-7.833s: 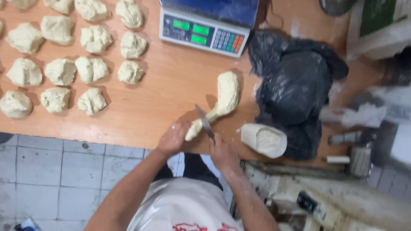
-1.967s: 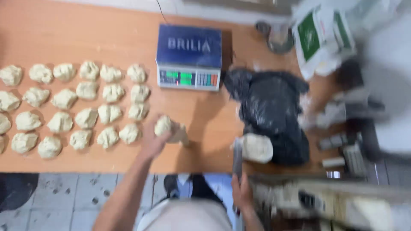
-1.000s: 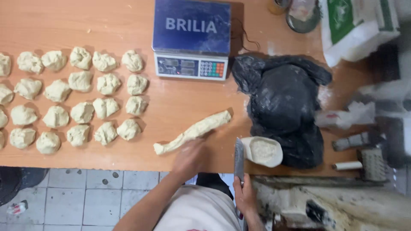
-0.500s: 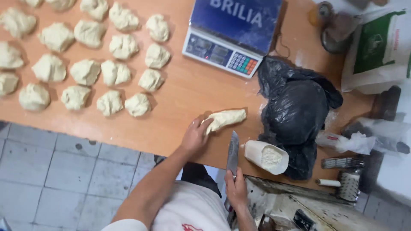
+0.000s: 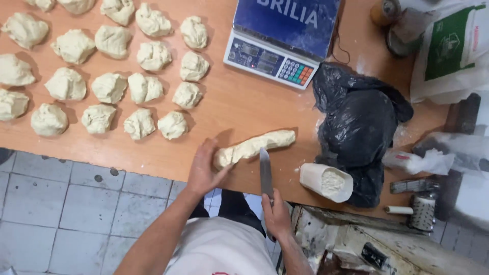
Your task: Cutting portions of dough with a knife and weighing them on a digital scale before shaping them into balls.
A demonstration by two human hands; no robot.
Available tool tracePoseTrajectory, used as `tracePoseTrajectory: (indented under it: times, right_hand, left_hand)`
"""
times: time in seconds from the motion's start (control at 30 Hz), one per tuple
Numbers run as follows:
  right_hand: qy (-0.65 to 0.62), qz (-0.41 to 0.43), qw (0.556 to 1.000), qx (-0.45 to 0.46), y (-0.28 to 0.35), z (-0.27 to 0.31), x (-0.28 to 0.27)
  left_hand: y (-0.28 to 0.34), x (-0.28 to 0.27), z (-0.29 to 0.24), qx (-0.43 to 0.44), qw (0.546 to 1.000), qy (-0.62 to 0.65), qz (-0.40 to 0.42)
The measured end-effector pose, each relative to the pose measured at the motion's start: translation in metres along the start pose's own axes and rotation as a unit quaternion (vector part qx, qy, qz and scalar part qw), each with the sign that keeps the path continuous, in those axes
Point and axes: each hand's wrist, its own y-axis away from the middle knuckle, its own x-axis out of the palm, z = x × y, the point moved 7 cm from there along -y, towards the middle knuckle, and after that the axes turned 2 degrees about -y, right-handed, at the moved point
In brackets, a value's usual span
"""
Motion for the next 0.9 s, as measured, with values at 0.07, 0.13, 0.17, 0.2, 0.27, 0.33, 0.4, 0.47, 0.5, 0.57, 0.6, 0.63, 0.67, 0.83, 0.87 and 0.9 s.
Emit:
tracePoseTrajectory:
  times: [0.07,0.13,0.17,0.2,0.27,0.33,0.4,0.47,0.5,0.57,0.6,0.63,0.67,0.83,0.87,0.9]
  right_hand:
    - [0.002,0.006,1.0,0.008,0.006,-0.001,0.004]
    - [0.003,0.008,1.0,0.009,0.0,-0.001,0.01]
    - [0.009,0.006,1.0,-0.006,0.002,-0.003,0.012]
    - [0.015,0.004,1.0,-0.02,0.004,-0.005,0.014]
    - [0.054,-0.009,0.998,-0.03,0.001,-0.003,0.015]
    - [0.09,-0.025,0.995,-0.042,-0.001,0.011,0.015]
    - [0.129,-0.038,0.989,-0.067,-0.01,0.037,0.014]
    - [0.189,-0.04,0.978,-0.073,-0.028,0.037,0.031]
    - [0.255,-0.038,0.963,-0.076,-0.03,0.032,0.036]
    - [0.274,-0.026,0.955,-0.108,-0.028,0.051,0.049]
    - [0.294,-0.015,0.944,-0.146,-0.034,0.066,0.059]
    - [0.295,-0.013,0.946,-0.134,-0.032,0.069,0.061]
    - [0.327,-0.011,0.933,-0.149,-0.029,0.076,0.066]
    - [0.41,0.057,0.896,-0.159,-0.02,0.031,0.084]
    - [0.4,0.068,0.899,-0.162,-0.021,0.02,0.088]
    - [0.391,0.085,0.901,-0.171,-0.023,0.009,0.094]
  left_hand:
    - [0.016,0.001,0.003,0.001,0.998,0.024,0.052]
    - [0.012,0.011,0.0,0.009,0.994,0.046,0.099]
    - [0.007,0.013,-0.009,0.031,0.997,0.033,0.066]
    - [0.004,0.015,-0.019,0.054,0.998,0.019,0.032]
    - [-0.005,0.06,0.007,0.015,0.995,0.014,0.093]
    - [-0.013,0.075,0.022,-0.022,0.988,0.008,0.153]
    - [-0.019,0.059,0.003,0.132,0.97,0.02,0.203]
    - [-0.017,0.038,0.016,0.101,0.972,0.008,0.21]
    - [-0.01,0.032,0.02,0.066,0.974,0.002,0.216]
    - [0.001,0.011,0.002,0.117,0.981,0.006,0.157]
    - [-0.002,-0.004,-0.008,0.17,0.981,0.008,0.09]
    - [-0.002,-0.001,-0.008,0.167,0.981,0.015,0.1]
    - [-0.002,0.001,-0.006,0.149,0.984,0.021,0.099]
    - [0.013,0.023,0.013,0.14,0.982,0.006,0.125]
    - [0.015,0.025,0.014,0.15,0.98,0.002,0.132]
    - [0.019,0.024,0.016,0.153,0.979,-0.007,0.135]
